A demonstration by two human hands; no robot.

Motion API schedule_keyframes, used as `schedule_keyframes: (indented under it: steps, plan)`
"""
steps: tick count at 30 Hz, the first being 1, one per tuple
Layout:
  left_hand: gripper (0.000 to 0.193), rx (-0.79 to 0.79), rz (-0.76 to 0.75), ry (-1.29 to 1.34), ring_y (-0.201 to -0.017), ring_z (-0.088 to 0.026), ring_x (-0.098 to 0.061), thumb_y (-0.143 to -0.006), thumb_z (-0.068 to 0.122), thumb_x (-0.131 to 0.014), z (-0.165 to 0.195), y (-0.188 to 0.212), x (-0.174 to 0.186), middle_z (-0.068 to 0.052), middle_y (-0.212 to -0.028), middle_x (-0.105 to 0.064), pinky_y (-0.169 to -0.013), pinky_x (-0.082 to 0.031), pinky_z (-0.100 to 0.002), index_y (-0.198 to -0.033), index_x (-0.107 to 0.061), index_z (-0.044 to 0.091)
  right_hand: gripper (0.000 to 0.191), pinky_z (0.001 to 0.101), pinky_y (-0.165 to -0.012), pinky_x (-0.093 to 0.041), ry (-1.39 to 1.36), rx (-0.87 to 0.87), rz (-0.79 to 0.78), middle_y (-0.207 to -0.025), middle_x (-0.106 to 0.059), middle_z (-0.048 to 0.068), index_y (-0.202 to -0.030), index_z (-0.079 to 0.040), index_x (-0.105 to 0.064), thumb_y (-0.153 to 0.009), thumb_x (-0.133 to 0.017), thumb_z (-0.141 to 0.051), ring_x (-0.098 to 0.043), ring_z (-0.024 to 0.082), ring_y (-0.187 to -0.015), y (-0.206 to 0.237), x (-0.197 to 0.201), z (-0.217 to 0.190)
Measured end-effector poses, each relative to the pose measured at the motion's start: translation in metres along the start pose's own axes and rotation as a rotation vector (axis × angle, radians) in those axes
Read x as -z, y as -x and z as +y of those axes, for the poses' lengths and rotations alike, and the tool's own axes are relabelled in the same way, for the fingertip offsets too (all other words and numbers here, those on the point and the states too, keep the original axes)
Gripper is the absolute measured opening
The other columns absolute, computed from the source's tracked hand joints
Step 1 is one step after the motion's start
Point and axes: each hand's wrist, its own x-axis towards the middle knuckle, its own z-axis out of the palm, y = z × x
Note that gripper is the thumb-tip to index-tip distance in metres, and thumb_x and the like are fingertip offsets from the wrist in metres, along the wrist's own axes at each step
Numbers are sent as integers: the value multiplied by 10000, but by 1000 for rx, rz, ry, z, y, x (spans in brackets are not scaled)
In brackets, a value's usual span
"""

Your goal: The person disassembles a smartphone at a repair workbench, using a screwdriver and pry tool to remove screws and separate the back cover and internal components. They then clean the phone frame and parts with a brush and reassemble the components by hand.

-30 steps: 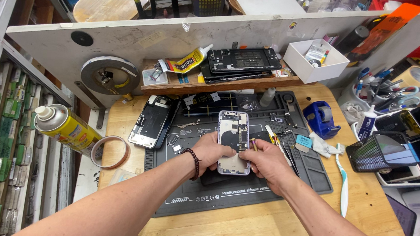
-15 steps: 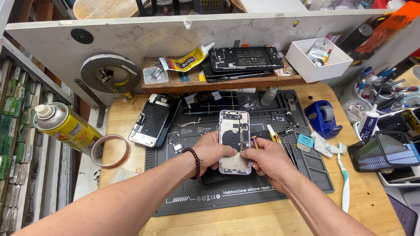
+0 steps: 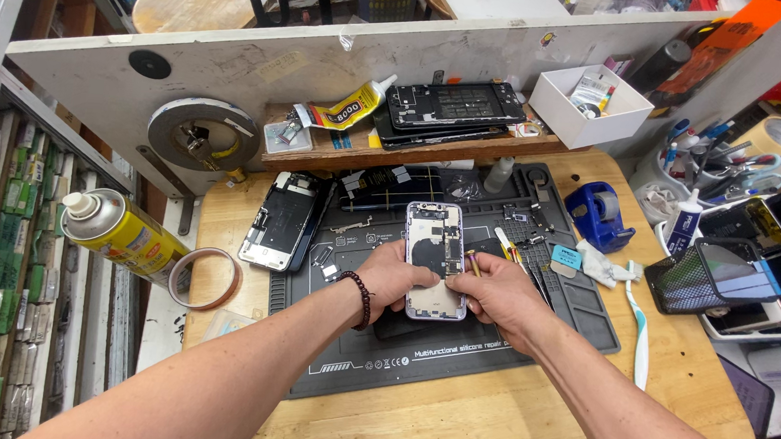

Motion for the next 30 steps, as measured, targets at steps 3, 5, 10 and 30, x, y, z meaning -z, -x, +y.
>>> schedule_keyframes:
  steps: [3, 5, 10, 30]
  plan:
    - [260, -9, -19, 6, -504, -85, -563, -830, 74, -728, -1, -1, 2, -57, -805, -705, -367, -367, -245, -1080, -661, 63, 127, 216, -421, -282, -25, 6, -17, -692, -594, -35, -961, -78, -683, -850, -734, -110, -460, 39, -517, 1, 0, 1]
    - [256, -15, -24, 4, -500, -87, -555, -826, 71, -724, -2, -3, 1, -53, -794, -701, -367, -364, -248, -1074, -660, 69, 133, 219, -425, -297, -6, -9, 21, -689, -585, -33, -965, -78, -675, -853, -737, -114, -463, 42, -518, 1, 0, 1]
    - [240, -13, -6, 16, -496, -86, -555, -804, 53, -719, -4, -8, -1, -43, -775, -700, -367, -354, -256, -1039, -669, 66, 132, 220, -424, -288, -7, -13, 58, -685, -582, -30, -960, -73, -678, -845, -734, -102, -450, 41, -513, -2, -2, 2]
    - [215, -78, -67, 67, -464, -96, -558, -840, 75, -729, -13, -9, 8, -71, -778, -709, -355, -387, -255, -1047, -683, 38, 112, 227, -408, -263, -31, 31, 30, -670, -593, -27, -954, -69, -681, -865, -717, -126, -446, 40, -493, 1, -1, 6]
